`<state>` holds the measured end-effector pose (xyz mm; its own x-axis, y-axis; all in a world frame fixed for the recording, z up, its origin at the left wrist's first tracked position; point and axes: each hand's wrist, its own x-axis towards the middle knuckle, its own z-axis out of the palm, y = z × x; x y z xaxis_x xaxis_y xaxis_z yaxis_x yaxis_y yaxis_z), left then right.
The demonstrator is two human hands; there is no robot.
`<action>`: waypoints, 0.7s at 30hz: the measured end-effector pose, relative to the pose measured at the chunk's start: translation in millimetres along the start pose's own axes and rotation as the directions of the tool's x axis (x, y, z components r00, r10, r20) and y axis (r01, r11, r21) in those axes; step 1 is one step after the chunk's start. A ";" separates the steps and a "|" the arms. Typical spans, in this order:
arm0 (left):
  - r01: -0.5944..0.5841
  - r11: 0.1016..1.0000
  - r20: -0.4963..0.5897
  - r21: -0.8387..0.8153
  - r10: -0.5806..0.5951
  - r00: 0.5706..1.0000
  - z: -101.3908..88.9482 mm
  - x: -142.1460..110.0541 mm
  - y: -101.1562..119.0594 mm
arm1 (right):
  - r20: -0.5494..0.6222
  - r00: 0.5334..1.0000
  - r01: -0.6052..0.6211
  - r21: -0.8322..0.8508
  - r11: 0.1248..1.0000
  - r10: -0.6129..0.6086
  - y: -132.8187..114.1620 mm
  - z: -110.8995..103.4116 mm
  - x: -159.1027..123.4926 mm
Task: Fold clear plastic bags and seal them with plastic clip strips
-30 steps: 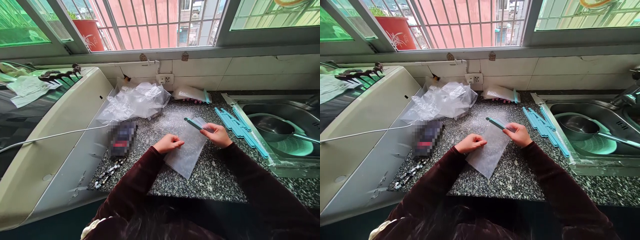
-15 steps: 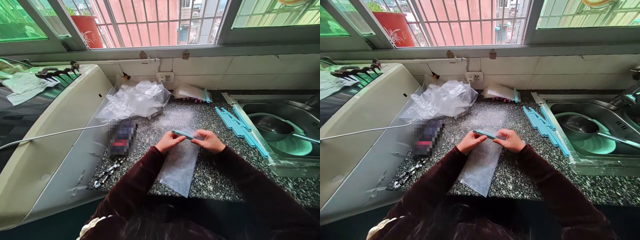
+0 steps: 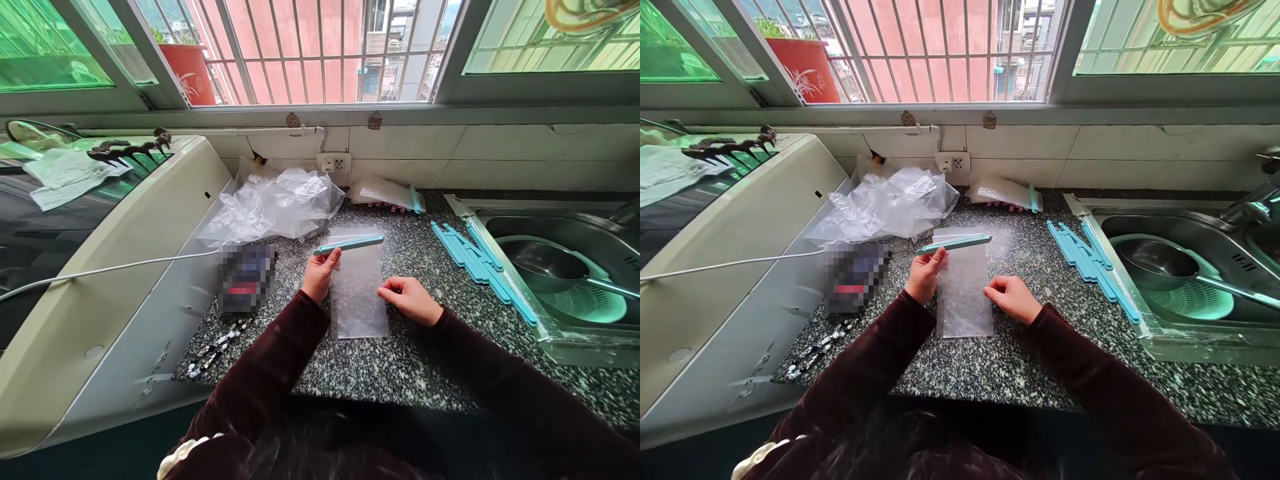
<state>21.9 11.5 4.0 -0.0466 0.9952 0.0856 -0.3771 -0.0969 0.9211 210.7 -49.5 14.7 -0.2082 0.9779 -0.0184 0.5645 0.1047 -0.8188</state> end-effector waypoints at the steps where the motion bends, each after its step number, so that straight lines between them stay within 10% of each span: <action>1: 0.003 1.000 -0.013 -0.007 -0.003 1.000 0.4 -0.1 -0.2 | -0.009 1.000 0.009 -0.018 1.000 -0.010 -0.3 1.3 -0.6; 7: -0.001 1.000 -0.052 -0.015 0.000 0.999 1.5 -1.0 0.7 | -0.044 0.999 -0.008 -0.056 0.998 0.006 -0.4 1.4 0.3; 14: -0.040 0.994 -0.110 -0.101 0.029 0.993 -2.8 5.0 3.1 | 0.245 0.963 -0.096 -0.060 0.994 0.108 -5.5 -5.0 -2.4; 21: -0.006 0.996 -0.076 -0.085 0.000 0.997 -3.1 5.0 1.5 | 0.268 0.959 -0.074 -0.088 0.993 0.095 -3.6 -5.6 -0.8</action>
<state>18.2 16.3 4.6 -0.1163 0.9916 0.0563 -0.4539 -0.1034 0.8850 213.3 -49.6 20.8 -0.3599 0.8992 -0.2489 0.6461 0.0477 -0.7618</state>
